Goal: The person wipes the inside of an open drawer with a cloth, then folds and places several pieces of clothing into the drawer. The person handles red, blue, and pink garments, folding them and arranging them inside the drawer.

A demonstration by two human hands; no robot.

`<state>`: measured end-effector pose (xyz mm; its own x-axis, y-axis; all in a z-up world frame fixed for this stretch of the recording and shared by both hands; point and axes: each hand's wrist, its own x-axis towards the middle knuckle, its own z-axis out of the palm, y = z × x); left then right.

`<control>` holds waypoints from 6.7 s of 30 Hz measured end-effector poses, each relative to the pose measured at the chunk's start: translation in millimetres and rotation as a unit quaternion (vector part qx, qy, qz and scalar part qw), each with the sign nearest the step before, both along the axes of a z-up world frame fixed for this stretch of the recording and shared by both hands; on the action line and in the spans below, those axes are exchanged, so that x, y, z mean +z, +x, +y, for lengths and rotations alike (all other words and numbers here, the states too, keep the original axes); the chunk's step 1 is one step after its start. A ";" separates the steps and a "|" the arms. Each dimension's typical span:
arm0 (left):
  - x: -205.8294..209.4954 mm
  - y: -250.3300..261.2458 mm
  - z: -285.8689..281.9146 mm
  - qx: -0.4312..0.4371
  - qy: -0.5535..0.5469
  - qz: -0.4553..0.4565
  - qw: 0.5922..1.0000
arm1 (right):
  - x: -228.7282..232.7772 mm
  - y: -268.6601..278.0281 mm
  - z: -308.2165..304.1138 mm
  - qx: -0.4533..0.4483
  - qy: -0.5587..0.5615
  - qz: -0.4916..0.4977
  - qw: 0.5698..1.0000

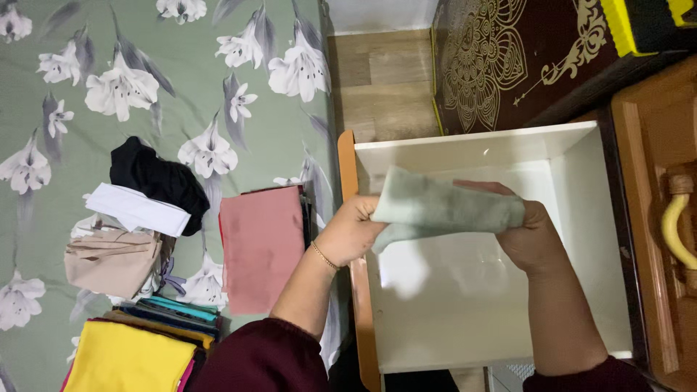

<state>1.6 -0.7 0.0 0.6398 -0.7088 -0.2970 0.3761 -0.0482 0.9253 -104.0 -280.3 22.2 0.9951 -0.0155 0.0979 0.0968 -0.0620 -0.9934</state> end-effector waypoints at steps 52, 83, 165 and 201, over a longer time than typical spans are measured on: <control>26.8 -14.3 -5.6 0.149 -0.084 0.139 0.975 | 27.6 35.4 62.4 -0.248 -0.104 0.329 0.905; 43.7 -52.6 -49.7 0.266 -0.168 0.100 0.944 | 25.5 18.2 114.1 -0.216 -0.033 0.153 0.964; -60.6 -76.0 2.4 0.238 0.215 0.028 0.947 | -19.6 136.1 167.9 -0.015 -0.489 0.073 0.869; -83.8 -85.0 15.6 0.326 -0.210 0.184 0.903 | 3.7 44.6 187.2 0.050 -0.470 0.161 0.866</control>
